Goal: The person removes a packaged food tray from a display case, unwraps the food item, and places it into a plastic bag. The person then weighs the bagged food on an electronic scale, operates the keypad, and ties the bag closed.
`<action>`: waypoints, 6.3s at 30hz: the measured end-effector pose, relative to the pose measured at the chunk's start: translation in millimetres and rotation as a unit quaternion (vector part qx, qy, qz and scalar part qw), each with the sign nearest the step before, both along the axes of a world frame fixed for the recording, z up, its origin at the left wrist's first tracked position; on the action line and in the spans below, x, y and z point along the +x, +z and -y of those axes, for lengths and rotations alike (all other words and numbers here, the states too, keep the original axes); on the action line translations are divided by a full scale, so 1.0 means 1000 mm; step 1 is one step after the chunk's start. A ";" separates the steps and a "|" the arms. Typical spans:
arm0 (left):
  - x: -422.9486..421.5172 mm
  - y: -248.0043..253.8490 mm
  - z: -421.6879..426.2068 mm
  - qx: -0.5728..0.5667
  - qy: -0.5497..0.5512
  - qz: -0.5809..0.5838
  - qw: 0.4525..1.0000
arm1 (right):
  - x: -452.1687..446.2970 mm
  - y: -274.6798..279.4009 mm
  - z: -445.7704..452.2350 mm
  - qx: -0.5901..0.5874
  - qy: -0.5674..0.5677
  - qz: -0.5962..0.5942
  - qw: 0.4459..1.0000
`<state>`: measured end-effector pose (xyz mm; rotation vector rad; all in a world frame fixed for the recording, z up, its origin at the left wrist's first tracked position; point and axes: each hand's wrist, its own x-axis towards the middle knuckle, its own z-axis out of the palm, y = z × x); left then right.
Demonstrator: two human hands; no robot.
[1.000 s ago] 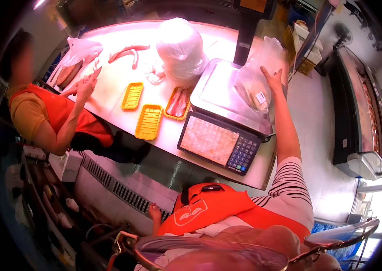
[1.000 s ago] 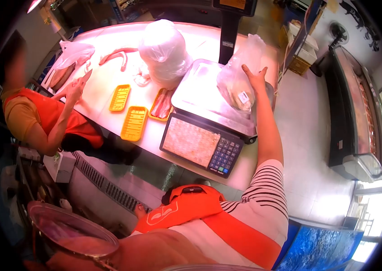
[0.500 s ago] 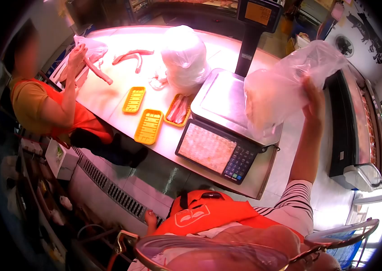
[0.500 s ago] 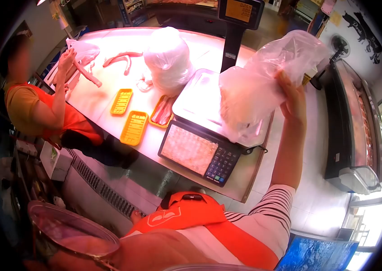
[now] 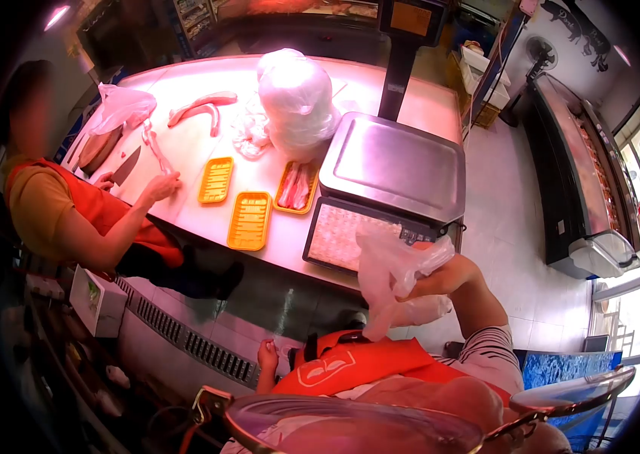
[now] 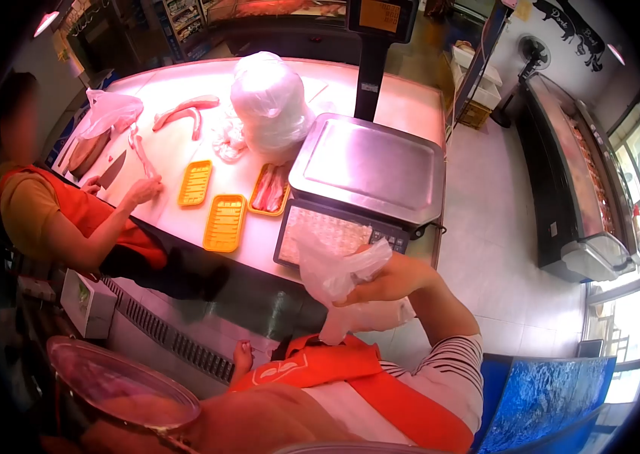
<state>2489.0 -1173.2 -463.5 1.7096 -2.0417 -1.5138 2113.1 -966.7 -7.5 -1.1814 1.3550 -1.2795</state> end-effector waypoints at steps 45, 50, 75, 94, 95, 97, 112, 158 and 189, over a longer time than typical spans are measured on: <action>0.276 -0.091 0.274 0.317 0.635 -0.339 0.617 | 0.160 -0.469 0.334 0.460 0.116 -0.369 0.800; 0.332 -0.114 0.351 0.346 0.643 -0.324 0.601 | 0.209 -0.450 0.366 0.461 0.047 -0.326 0.824; 0.322 -0.059 0.434 0.238 -0.243 -0.012 0.940 | 0.374 -0.402 0.197 0.439 -0.319 -0.201 0.815; -0.052 0.243 0.041 -0.049 -0.812 -0.254 0.522 | 0.377 -0.227 0.054 0.176 -0.501 -0.174 0.829; -0.066 0.267 0.023 -0.072 -0.841 -0.216 0.490 | 0.374 -0.202 0.049 0.162 -0.513 -0.197 0.820; -0.087 0.252 -0.001 -0.044 -0.820 -0.257 0.509 | 0.366 -0.221 0.020 0.102 -0.541 -0.240 0.799; -0.412 0.467 0.020 -0.259 -0.577 -0.517 0.577 | 0.262 -0.160 -0.086 -0.016 -0.801 0.043 0.596; -0.377 0.361 0.002 -0.309 -0.155 -0.560 0.752 | 0.050 -0.165 -0.176 0.047 -0.638 0.040 0.767; -0.542 0.484 -0.245 0.003 -0.512 -0.497 0.701 | 0.021 -0.211 -0.360 0.058 -0.637 0.109 0.761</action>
